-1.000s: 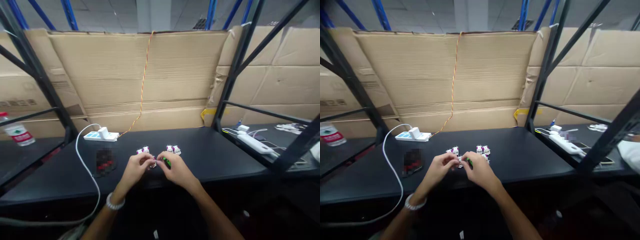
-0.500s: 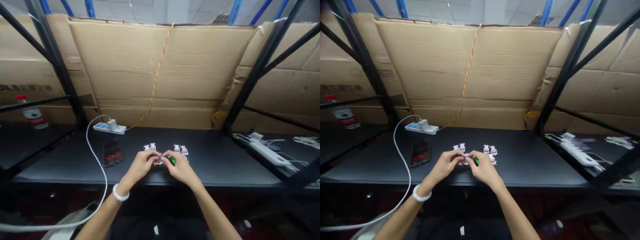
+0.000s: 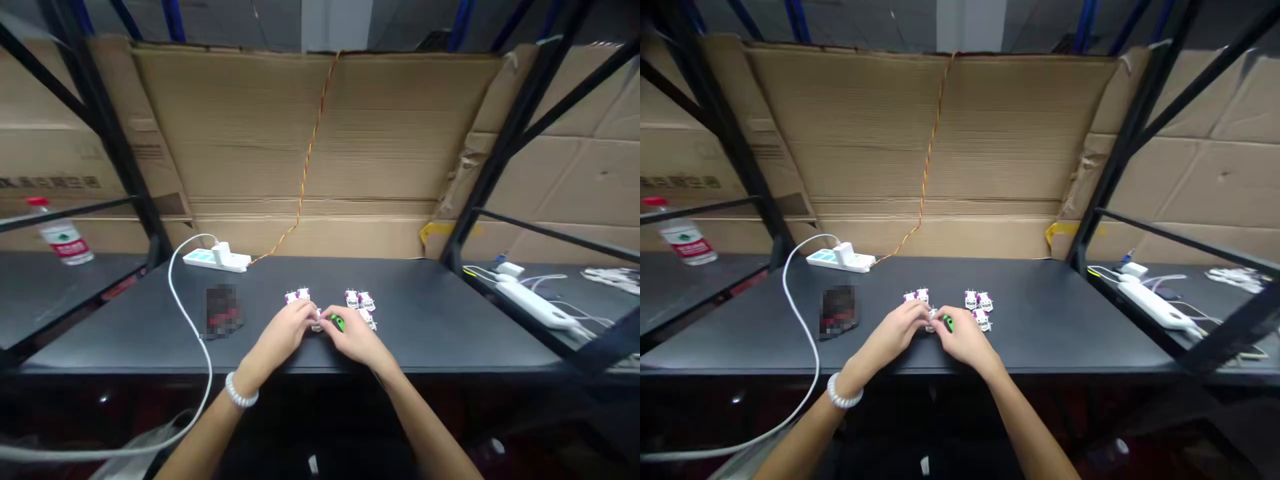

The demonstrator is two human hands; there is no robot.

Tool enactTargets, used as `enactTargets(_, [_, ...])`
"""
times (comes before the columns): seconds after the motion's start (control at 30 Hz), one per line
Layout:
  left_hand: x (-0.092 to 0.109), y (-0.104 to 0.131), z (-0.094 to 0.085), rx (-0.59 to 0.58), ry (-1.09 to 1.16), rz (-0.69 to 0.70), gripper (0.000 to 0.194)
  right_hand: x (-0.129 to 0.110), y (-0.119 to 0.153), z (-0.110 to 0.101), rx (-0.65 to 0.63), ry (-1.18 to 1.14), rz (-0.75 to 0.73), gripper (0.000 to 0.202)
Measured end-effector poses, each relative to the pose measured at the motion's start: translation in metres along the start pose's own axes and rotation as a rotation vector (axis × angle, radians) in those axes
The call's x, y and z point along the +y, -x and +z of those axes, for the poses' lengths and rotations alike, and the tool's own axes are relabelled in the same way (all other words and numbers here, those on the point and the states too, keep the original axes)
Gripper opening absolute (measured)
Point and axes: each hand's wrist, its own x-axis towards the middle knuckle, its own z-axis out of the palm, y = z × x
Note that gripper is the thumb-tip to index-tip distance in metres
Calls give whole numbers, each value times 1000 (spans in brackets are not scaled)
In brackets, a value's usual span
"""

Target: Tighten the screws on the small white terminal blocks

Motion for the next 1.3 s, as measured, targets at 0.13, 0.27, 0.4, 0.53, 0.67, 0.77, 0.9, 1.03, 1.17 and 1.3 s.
enactTargets(0.13, [-7,3,9,-10,-50,2,19,0,1,-3,5,3,8,18])
enactTargets(0.27, [-13,6,14,-40,-64,-46,19,-1,3,-11,22,2,20,22])
enactTargets(0.4, [-15,8,15,-51,-64,-79,24,-6,5,-23,41,-15,8,27])
enactTargets(0.53, [-14,7,14,-46,-53,-73,27,-11,9,-33,66,-35,-11,33])
enactTargets(0.67, [-12,6,12,-56,-40,-82,22,-13,12,-40,76,-68,16,40])
enactTargets(0.77, [-10,6,12,-56,-36,-95,21,-12,13,-42,89,-88,14,41])
enactTargets(0.9, [-8,5,11,-68,-42,-84,20,-14,14,-44,99,-84,-1,37])
enactTargets(1.03, [-5,5,8,-68,-53,-91,21,-18,17,-50,89,-131,22,38])
enactTargets(1.17, [-1,6,8,-79,-60,-101,23,-17,24,-63,33,-279,0,39])
enactTargets(1.3, [6,6,12,-73,-113,-123,25,-18,33,-76,0,-345,-28,45])
